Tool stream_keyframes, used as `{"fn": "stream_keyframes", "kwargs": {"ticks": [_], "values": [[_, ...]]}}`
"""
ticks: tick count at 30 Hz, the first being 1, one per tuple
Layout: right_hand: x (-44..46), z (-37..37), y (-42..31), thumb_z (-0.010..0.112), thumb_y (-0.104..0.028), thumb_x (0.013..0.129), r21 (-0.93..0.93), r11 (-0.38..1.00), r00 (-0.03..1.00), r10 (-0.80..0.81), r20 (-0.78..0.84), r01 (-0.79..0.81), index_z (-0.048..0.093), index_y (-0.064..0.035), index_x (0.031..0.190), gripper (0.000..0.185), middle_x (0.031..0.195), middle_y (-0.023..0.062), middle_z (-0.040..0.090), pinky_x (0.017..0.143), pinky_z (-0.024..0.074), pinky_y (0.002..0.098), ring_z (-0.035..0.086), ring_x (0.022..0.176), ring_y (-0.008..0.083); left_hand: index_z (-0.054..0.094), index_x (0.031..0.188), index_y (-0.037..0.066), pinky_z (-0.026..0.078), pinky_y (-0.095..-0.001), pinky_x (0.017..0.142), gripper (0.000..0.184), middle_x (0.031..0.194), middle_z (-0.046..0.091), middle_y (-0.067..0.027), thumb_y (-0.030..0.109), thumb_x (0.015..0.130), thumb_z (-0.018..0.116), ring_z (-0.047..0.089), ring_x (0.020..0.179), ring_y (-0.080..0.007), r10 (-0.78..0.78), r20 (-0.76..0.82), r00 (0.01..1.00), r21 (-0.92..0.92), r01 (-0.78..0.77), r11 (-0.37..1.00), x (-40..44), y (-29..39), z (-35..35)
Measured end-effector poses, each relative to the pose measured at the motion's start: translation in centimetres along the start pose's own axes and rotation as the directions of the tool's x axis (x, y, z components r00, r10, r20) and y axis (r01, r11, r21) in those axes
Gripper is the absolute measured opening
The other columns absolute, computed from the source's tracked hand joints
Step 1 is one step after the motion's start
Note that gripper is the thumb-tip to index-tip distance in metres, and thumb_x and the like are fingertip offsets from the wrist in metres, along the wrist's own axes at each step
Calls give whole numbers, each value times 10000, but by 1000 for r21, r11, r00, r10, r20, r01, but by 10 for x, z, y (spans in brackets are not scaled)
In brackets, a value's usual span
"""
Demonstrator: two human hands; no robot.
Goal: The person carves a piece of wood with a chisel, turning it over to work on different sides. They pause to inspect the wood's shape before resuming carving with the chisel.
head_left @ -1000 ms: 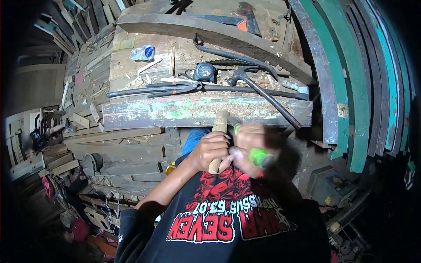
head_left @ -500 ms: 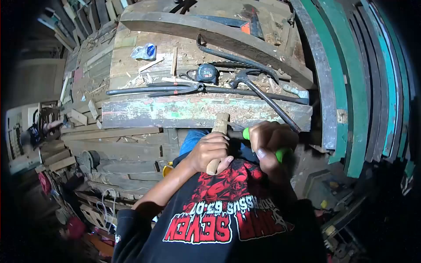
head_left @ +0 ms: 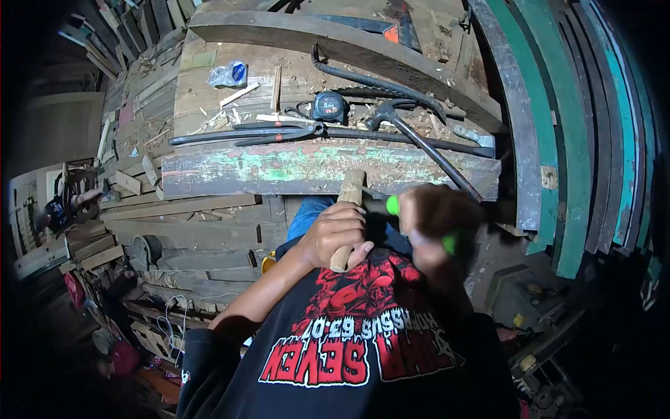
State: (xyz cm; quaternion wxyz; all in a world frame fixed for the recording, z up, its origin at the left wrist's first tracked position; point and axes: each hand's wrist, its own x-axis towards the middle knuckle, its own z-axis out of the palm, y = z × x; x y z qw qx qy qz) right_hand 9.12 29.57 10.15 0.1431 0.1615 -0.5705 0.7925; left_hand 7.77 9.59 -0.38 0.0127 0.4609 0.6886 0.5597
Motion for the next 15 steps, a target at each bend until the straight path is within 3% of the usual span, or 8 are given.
{"fn": "stream_keyframes", "kwargs": {"ticks": [4, 6, 8, 9, 11, 15], "values": [[14, -10, -35, 700, 66, 736, 171, 970, 982, -183, 41, 174, 447, -102, 705, 306, 596, 14, 502, 497, 398, 334, 472, 482, 160, 587, 677, 55, 558, -434, 846, 233, 721, 602, -88, 23, 759, 802, 657, 774, -299, -28, -1, 1000, 4, 28, 1000, -3, 2, 1], [16, -11, -26, 701, 71, 736, 126, 983, 984, -144, 104, 131, 433, -98, 704, 319, 606, 17, 509, 508, 397, 339, 475, 487, 167, 588, 675, 58, 557, -435, 842, 234, 721, 605, -88, 25, 760, 803, 661, 780, -298, -24, -3, 1000, 9, 24, 1000, 0, 1, 0], [2, -6, 13, 681, 1, 795, -30, 998, 989, 58, 133, -54, 421, -110, 714, 295, 614, 8, 495, 537, 415, 361, 456, 488, 184, 589, 672, 61, 555, -436, 837, 234, 723, 608, -88, 27, 761, 803, 663, 783, -297, -12, 2, 1000, 7, 12, 1000, 1, 1, 0], [3, -1, 20, 675, 156, 683, 74, 997, 1000, 8, 20, -9, 399, -105, 630, 383, 582, 9, 454, 471, 308, 344, 449, 489, 144, 596, 676, 58, 553, -442, 848, 221, 734, 622, -94, 29, 766, 795, 668, 788, -302, -14, 3, 1000, 10, 14, 1000, 1, 1, 2], [2, -2, 16, 677, 146, 694, 70, 997, 999, 16, -35, -13, 422, -101, 642, 358, 580, 7, 465, 462, 297, 339, 428, 475, 141, 610, 684, 53, 548, -454, 870, 194, 757, 649, -105, 33, 777, 780, 679, 799, -313, -22, 23, 999, 12, 22, 1000, -4, 1, 3], [8, -8, -15, 703, 97, 729, 327, 945, 998, 0, -66, 22, 467, -101, 677, 312, 578, 0, 492, 460, 311, 339, 429, 473, 149, 608, 680, 51, 545, -458, 872, 194, 767, 658, -112, 29, 777, 775, 675, 790, -319, -17, 12, 1000, 4, 17, 1000, -4, 0, 2]]}}
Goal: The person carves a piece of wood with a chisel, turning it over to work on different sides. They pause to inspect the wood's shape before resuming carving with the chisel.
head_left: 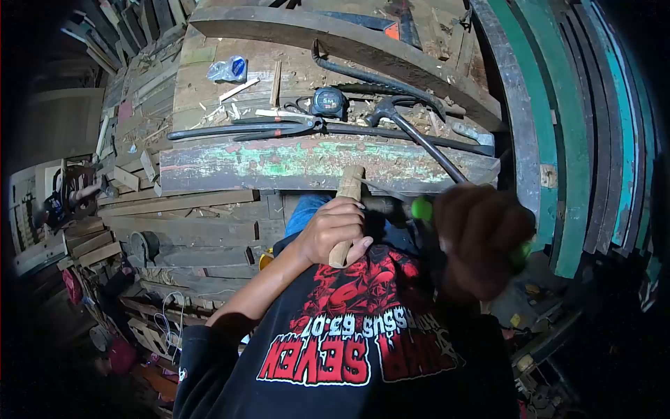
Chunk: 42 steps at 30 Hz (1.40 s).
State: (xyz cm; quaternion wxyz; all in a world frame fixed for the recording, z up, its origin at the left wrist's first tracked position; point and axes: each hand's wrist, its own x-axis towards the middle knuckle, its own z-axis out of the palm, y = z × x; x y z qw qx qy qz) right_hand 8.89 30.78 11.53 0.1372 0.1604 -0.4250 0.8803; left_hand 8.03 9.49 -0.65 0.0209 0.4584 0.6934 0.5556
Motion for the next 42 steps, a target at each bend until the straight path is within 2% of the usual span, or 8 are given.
{"fn": "stream_keyframes", "kwargs": {"ticks": [3, 6, 9, 13, 22, 26, 38, 42], "values": [[-17, -7, 21, 715, 7, 818, -15, 998, 998, 65, -28, -65, 457, -121, 698, 312, 596, 0, 511, 537, 401, 357, 479, 500, 179, 606, 677, 46, 544, -458, 862, 196, 764, 656, -113, 33, 776, 775, 673, 788, -319, -7, -12, 1000, 0, 7, 1000, -1, 1, 0], [-10, -9, 38, 684, 11, 771, -426, 904, 958, 91, 271, 35, 406, -104, 677, 315, 581, 48, 457, 560, 380, 360, 453, 518, 187, 594, 675, 60, 548, -446, 827, 220, 724, 617, -96, 31, 773, 789, 650, 756, -311, 7, -32, 999, -15, -8, 1000, 5, 1, 0], [-8, -7, 18, 706, -5, 761, -305, 939, 984, 176, 29, -159, 425, -122, 684, 314, 592, 41, 505, 582, 439, 349, 520, 540, 178, 571, 667, 66, 548, -432, 808, 253, 705, 591, -92, 23, 763, 801, 631, 730, -308, 2, -24, 1000, 8, -2, 1000, 5, 1, 0], [22, 6, -25, 723, 83, 757, -128, 981, 949, -103, 298, 147, 449, -103, 682, 340, 566, -40, 455, 453, 290, 335, 446, 456, 150, 623, 710, 42, 541, -446, 854, 172, 746, 632, -93, 39, 778, 780, 663, 779, -303, 3, -8, 1000, -5, -3, 1000, -1, 0, 0], [6, 4, 32, 674, 55, 791, -306, 951, 997, 61, 36, -47, 428, -110, 683, 315, 573, -3, 433, 449, 318, 323, 407, 451, 147, 565, 668, 65, 532, -433, 790, 255, 683, 555, -81, 32, 767, 798, 606, 715, -305, 58, -30, 998, 8, -58, 998, 17, 1, -3], [16, -4, -3, 706, 15, 820, -100, 995, 987, 8, 161, 9, 421, -106, 699, 333, 607, 12, 444, 466, 336, 317, 440, 490, 158, 553, 653, 75, 532, -423, 767, 272, 676, 550, -79, 51, 750, 806, 601, 710, -303, 18, -80, 997, 0, -18, 1000, 7, 1, 4], [30, 13, -22, 687, 64, 785, -229, 973, 954, 46, 295, 24, 445, -125, 690, 321, 587, -4, 478, 466, 372, 294, 454, 481, 122, 534, 638, 66, 532, -419, 758, 261, 653, 546, -84, 43, 731, 777, 595, 688, -311, 22, -70, 997, 7, -22, 1000, 3, 2, 5], [2, -18, 59, 720, 35, 794, -321, 943, 953, 15, 301, 87, 475, -129, 696, 311, 601, 12, 535, 469, 381, 289, 512, 508, 134, 537, 644, 67, 536, -427, 758, 270, 672, 557, -93, 46, 739, 789, 597, 693, -314, -4, -76, 997, 15, 6, 1000, 7, 3, 4]]}}
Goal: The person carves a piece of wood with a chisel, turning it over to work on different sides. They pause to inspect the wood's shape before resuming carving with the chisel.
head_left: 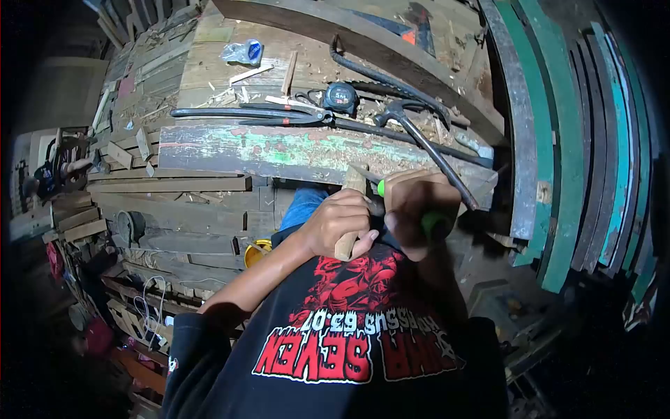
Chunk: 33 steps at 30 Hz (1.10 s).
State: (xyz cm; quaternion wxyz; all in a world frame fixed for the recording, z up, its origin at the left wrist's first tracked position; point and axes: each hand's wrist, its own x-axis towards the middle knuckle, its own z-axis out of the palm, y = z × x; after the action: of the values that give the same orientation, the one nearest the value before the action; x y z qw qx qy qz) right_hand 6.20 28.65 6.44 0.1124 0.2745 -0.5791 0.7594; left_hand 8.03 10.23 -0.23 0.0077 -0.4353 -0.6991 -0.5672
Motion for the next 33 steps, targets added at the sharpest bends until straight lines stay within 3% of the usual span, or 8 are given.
{"fn": "stream_keyframes", "kwargs": {"ticks": [2, 6, 11, 16, 21, 26, 29, 33], "values": [[-4, 6, -7, 736, 12, 801, -116, 992, 999, 37, -39, -41, 479, -118, 697, 306, 596, 19, 536, 470, 373, 296, 508, 504, 143, 533, 642, 66, 535, -431, 751, 281, 667, 552, -96, 47, 735, 797, 596, 690, -315, 25, 2, 1000, -24, -25, 999, 1, 2, 0], [20, 13, -76, 743, -98, 874, 185, 956, 962, 249, -108, -227, 474, -103, 672, 336, 573, 5, 503, 450, 354, 327, 485, 472, 170, 545, 643, 64, 536, -430, 748, 268, 665, 555, -97, 38, 712, 802, 609, 698, -316, 44, 2, 999, -14, -44, 999, -3, -3, 3], [-24, -3, 20, 783, -135, 861, -265, 963, 987, 85, 139, -46, 533, -129, 696, 299, 591, 1, 539, 491, 390, 300, 501, 503, 165, 559, 649, 60, 533, -428, 736, 243, 668, 563, -90, 38, 701, 795, 615, 696, -312, 70, -41, 997, -33, -71, 997, 4, 2, -2], [2, -6, -20, 708, -117, 926, 33, 992, 962, 123, -244, -119, 494, -124, 757, 273, 602, -16, 456, 528, 356, 285, 438, 506, 136, 542, 641, 74, 534, -424, 738, 274, 651, 534, -74, 14, 736, 792, 595, 684, -292, 12, 26, 1000, -21, -12, 1000, -6, -1, -3], [26, -14, -82, 670, -105, 797, -28, 998, 989, -55, -138, 52, 429, -145, 691, 266, 525, -8, 467, 502, 351, 319, 460, 468, 139, 536, 631, 76, 538, -420, 751, 289, 648, 536, -71, 23, 739, 798, 594, 678, -289, 0, -13, 1000, -44, -1, 999, -7, -2, -3], [-12, -15, -10, 628, -116, 946, 109, 991, 987, 94, -127, -80, 470, -104, 779, 231, 749, 53, 566, 568, 386, 317, 553, 648, 177, 548, 645, 77, 541, -417, 758, 273, 656, 553, -66, 25, 733, 801, 600, 683, -290, 18, 0, 1000, -23, -18, 1000, -1, -6, -7], [-41, -15, -24, 697, -54, 895, 225, 968, 947, 172, -272, -111, 503, -83, 820, 209, 935, 76, 620, 641, 414, 324, 589, 829, 202, 545, 640, 79, 540, -422, 768, 277, 654, 547, -62, 22, 723, 803, 600, 686, -287, 32, 9, 999, -24, -31, 999, 2, -5, -5], [-55, -13, -23, 745, -79, 835, 461, 881, 956, 217, -198, -104, 552, -88, 835, 194, 881, 42, 613, 700, 454, 366, 564, 804, 217, 547, 642, 78, 538, -419, 779, 273, 654, 540, -62, 36, 727, 803, 597, 688, -284, 9, 6, 1000, -23, -9, 1000, -4, -2, -1]]}}
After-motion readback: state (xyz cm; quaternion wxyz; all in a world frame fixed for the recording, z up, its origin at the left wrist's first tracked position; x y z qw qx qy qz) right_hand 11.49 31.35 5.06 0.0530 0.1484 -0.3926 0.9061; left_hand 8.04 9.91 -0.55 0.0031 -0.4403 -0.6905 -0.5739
